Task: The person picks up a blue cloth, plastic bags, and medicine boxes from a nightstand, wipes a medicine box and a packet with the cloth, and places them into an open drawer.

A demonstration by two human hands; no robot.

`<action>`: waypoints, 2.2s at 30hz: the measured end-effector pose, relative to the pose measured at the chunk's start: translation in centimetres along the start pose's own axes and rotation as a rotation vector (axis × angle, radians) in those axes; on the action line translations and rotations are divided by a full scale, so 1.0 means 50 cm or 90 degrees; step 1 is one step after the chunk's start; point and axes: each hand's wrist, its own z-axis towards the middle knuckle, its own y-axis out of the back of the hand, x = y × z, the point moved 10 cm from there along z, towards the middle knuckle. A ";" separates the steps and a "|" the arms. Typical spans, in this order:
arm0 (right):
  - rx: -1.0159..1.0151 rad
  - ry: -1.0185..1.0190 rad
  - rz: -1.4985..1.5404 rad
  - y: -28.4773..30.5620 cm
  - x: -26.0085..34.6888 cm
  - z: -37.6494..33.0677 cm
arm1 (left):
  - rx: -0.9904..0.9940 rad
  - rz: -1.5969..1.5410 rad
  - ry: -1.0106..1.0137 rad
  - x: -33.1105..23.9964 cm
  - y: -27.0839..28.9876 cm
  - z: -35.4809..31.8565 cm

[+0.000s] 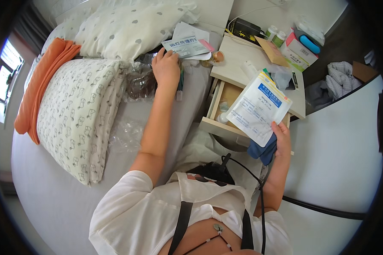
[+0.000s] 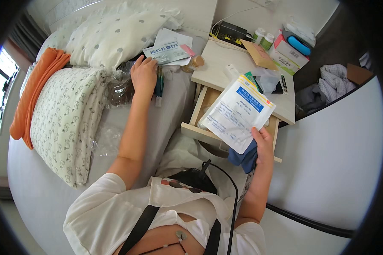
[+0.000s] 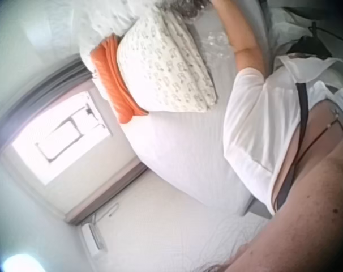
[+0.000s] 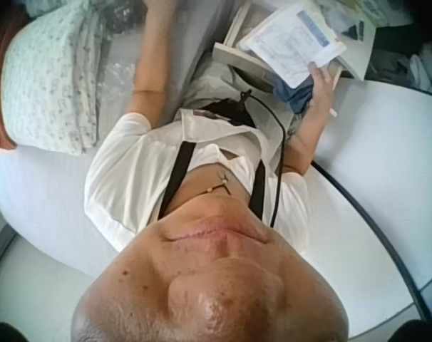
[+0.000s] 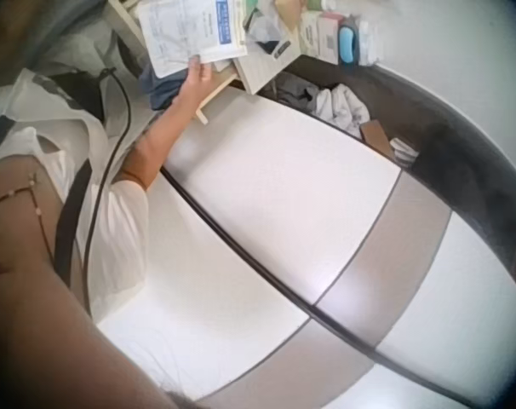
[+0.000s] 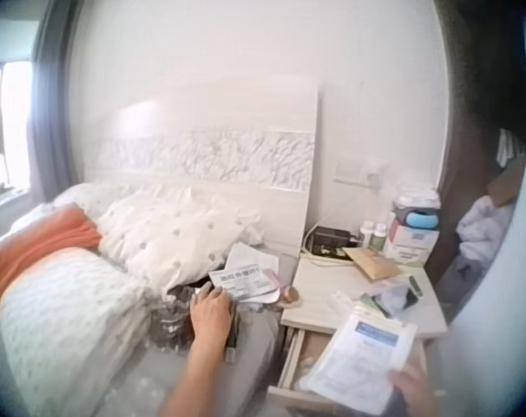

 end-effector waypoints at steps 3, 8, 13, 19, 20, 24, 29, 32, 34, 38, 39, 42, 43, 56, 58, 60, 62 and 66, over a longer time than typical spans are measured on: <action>-0.003 -0.003 0.008 0.008 -0.008 -0.002 | 0.024 0.007 0.047 0.019 -0.006 0.021; -0.009 -0.007 0.021 0.018 -0.017 -0.004 | -0.136 -0.092 0.098 0.015 0.072 0.028; -0.010 -0.004 0.023 0.012 -0.019 -0.003 | -0.118 -0.938 0.373 0.051 0.011 -0.007; -0.023 -0.009 0.021 0.006 -0.024 -0.003 | -0.059 -1.213 0.350 0.008 -0.014 -0.031; -0.030 -0.009 0.023 0.008 -0.025 -0.004 | -0.050 -1.216 0.350 -0.001 -0.012 -0.034; -0.021 0.012 0.019 0.000 -0.017 -0.008 | 0.037 -1.124 0.320 -0.068 -0.008 -0.043; -0.021 0.016 -0.025 -0.002 -0.002 -0.025 | 0.125 -0.947 0.197 -0.158 0.017 -0.050; -0.026 0.019 -0.020 0.000 0.007 -0.038 | 0.168 -0.864 0.145 -0.184 0.004 -0.061; -0.040 0.019 -0.026 0.005 0.012 -0.046 | 0.177 -0.879 0.125 -0.193 -0.011 -0.065; -0.020 0.031 -0.020 0.001 0.017 -0.050 | 0.219 -0.967 0.259 -0.188 -0.037 -0.085; -0.016 0.033 -0.019 0.001 0.016 -0.051 | 0.196 -0.971 0.272 -0.184 -0.037 -0.086; -0.010 0.035 -0.006 0.001 0.013 -0.051 | 0.185 -1.012 0.336 -0.168 -0.061 -0.097; -0.011 0.036 -0.007 0.003 0.012 -0.051 | 0.185 -1.014 0.335 -0.167 -0.065 -0.099; -0.066 0.060 0.102 -0.008 0.012 -0.051 | 0.229 -1.165 0.569 -0.238 -0.089 -0.174; -0.084 0.068 0.112 -0.002 0.017 -0.047 | 0.303 -1.029 0.415 -0.261 -0.062 -0.163; -0.102 0.074 0.123 0.007 0.019 -0.047 | 0.364 -1.027 0.397 -0.283 -0.064 -0.175; -0.098 0.067 0.112 0.007 0.013 -0.047 | 0.247 -0.730 0.053 -0.317 0.011 -0.142; -0.079 0.086 0.109 0.001 0.009 -0.048 | 0.220 -0.604 -0.062 -0.360 0.039 -0.162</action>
